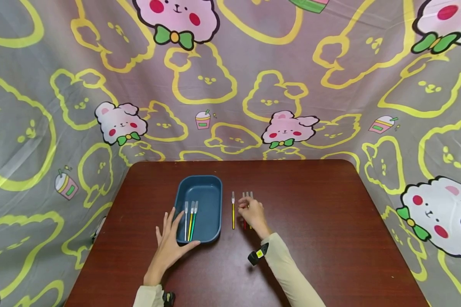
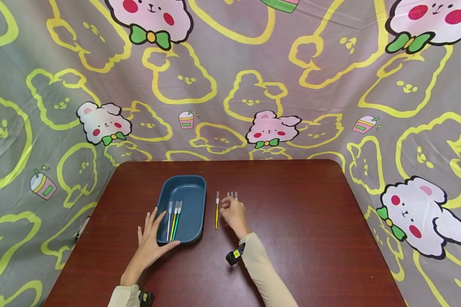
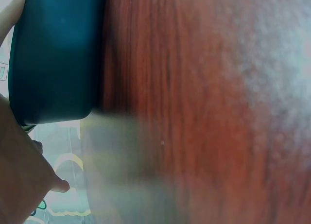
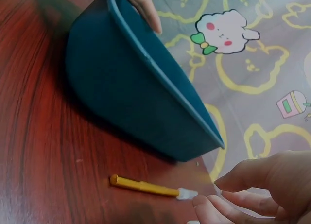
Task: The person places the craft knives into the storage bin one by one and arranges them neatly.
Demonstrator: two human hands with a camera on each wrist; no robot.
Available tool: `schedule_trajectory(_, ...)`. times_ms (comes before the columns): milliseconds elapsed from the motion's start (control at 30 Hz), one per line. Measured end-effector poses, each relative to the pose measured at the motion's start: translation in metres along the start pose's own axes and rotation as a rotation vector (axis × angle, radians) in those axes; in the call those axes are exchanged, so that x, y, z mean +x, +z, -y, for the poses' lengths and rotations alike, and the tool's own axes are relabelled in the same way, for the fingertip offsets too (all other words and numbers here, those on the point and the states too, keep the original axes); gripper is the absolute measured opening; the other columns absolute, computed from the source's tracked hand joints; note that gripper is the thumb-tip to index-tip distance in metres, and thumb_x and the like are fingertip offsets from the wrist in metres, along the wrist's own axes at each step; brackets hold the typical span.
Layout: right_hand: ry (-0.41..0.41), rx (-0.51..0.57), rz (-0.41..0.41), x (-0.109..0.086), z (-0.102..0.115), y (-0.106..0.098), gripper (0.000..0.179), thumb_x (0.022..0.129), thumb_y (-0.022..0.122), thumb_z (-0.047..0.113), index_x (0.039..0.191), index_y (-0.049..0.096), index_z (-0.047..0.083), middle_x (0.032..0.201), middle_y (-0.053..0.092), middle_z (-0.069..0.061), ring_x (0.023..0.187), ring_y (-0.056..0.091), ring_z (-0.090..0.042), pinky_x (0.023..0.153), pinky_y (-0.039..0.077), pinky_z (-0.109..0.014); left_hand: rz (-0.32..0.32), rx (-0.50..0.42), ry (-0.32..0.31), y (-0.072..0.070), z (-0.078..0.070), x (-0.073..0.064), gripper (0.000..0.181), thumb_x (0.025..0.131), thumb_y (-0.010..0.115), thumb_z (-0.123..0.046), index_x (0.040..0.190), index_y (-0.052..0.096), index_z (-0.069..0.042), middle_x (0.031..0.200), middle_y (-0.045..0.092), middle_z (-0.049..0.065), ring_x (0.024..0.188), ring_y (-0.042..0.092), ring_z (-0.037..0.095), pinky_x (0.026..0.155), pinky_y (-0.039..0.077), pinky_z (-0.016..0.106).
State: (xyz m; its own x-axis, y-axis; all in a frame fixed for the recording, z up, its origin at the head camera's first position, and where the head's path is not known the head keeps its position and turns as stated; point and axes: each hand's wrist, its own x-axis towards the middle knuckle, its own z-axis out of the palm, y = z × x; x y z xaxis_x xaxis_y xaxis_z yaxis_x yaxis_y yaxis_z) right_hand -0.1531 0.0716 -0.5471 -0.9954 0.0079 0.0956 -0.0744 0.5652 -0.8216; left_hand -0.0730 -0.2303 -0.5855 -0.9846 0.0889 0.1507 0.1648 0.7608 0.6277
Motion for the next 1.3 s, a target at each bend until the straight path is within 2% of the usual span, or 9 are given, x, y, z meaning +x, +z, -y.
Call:
schedule_trajectory(400, 0.081, -0.028, -0.014, -0.003, -0.021, -0.004, 0.024, 0.080, 0.071, -0.002, 0.103, 0.077, 0.001, 0.089, 0.078, -0.008, 0.085, 0.074, -0.029, 0.083, 0.056, -0.046, -0.002, -0.003, -0.006, -0.001, -0.004, -0.001, 0.113, 0.075, 0.092, -0.054, 0.164, 0.035, -0.014, 0.175, 0.013, 0.016, 0.157, 0.007, 0.056, 0.109, 0.001, 0.088)
schedule_trajectory(667, 0.083, -0.044, -0.056, -0.002, -0.030, -0.008, 0.020, 0.080, 0.074, -0.003, 0.099, 0.077, 0.001, 0.085, 0.077, -0.008, 0.079, 0.073, -0.028, 0.080, 0.056, -0.047, 0.008, -0.002, -0.011, -0.001, -0.004, 0.001, 0.113, 0.075, 0.091, -0.055, 0.165, 0.034, -0.015, 0.176, 0.012, 0.014, 0.158, 0.005, 0.054, 0.110, 0.000, 0.087)
schedule_trajectory(933, 0.140, -0.055, -0.055, -0.003, -0.038, -0.008, 0.019, 0.080, 0.072, -0.002, 0.098, 0.077, 0.001, 0.082, 0.076, -0.006, 0.075, 0.071, -0.024, 0.079, 0.056, -0.045, 0.003, 0.000, -0.007, -0.002, -0.003, 0.001, 0.113, 0.075, 0.092, -0.054, 0.164, 0.035, -0.015, 0.176, 0.012, 0.015, 0.157, 0.007, 0.056, 0.110, 0.001, 0.087)
schedule_trajectory(1300, 0.174, -0.052, -0.132, -0.004, -0.047, -0.005, 0.021, 0.079, 0.081, -0.001, 0.099, 0.075, 0.000, 0.082, 0.075, -0.009, 0.079, 0.071, -0.030, 0.081, 0.054, -0.049, -0.011, -0.004, 0.003, 0.002, 0.001, 0.000, 0.113, 0.074, 0.092, -0.055, 0.163, 0.036, -0.015, 0.176, 0.013, 0.015, 0.157, 0.007, 0.056, 0.108, 0.002, 0.088)
